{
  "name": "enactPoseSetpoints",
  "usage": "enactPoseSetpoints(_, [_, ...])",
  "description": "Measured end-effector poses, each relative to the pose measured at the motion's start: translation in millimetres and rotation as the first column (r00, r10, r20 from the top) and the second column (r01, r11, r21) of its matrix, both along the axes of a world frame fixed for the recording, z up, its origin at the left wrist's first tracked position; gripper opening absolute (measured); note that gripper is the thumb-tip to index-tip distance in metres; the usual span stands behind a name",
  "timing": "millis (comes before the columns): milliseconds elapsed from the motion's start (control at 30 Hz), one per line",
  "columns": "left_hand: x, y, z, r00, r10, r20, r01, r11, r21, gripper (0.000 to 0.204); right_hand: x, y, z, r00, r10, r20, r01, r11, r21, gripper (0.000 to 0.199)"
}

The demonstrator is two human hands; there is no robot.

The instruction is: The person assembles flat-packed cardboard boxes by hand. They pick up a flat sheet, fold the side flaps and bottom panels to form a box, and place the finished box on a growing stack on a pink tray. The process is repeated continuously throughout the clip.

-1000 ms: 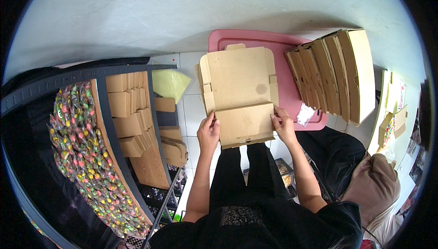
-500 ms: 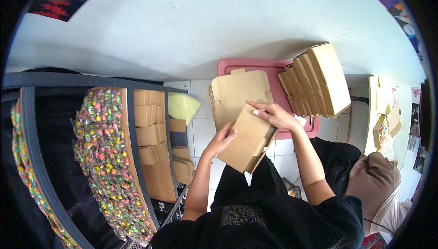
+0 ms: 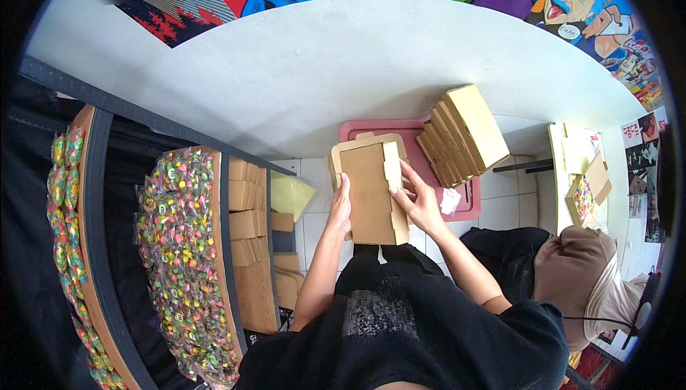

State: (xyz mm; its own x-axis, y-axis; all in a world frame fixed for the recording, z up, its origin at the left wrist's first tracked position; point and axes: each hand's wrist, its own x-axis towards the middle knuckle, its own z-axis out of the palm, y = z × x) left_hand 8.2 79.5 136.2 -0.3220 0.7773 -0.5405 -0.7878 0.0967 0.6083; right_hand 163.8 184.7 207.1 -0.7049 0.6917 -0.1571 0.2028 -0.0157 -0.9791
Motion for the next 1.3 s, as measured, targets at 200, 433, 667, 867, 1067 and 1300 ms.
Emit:
enactPoseSetpoints(200, [6,6,-5,1.0,-0.007,0.015,0.007,1.0,0.029,0.075,6,2,-5,0.994,-0.103,0.041,0.096,0.986,0.134,0.053])
enactPoseSetpoints(433, [8,4,14,1.0,-0.019,0.021,0.019,1.0,-0.004,0.077,4,-4,-4,0.988,-0.151,0.015,0.142,0.957,0.252,0.05])
enactPoseSetpoints(667, [22,8,-6,0.999,0.047,-0.026,-0.046,0.998,0.035,0.077,3,-12,3,0.995,-0.082,-0.047,0.094,0.918,0.385,0.041])
enactPoseSetpoints(867, [26,6,-4,0.994,0.1,-0.054,-0.101,0.995,-0.016,0.079,7,-13,4,0.987,-0.135,-0.09,0.151,0.97,0.192,0.03])
enactPoseSetpoints(1067, [34,12,8,0.973,0.145,-0.178,-0.153,0.988,-0.029,0.08,11,-22,-3,0.939,-0.3,-0.166,0.334,0.911,0.242,0.022])
enactPoseSetpoints(1300, [37,10,4,0.959,0.184,-0.216,-0.194,0.981,-0.026,0.074,9,-30,3,0.94,-0.294,-0.171,0.314,0.944,0.101,0.024])
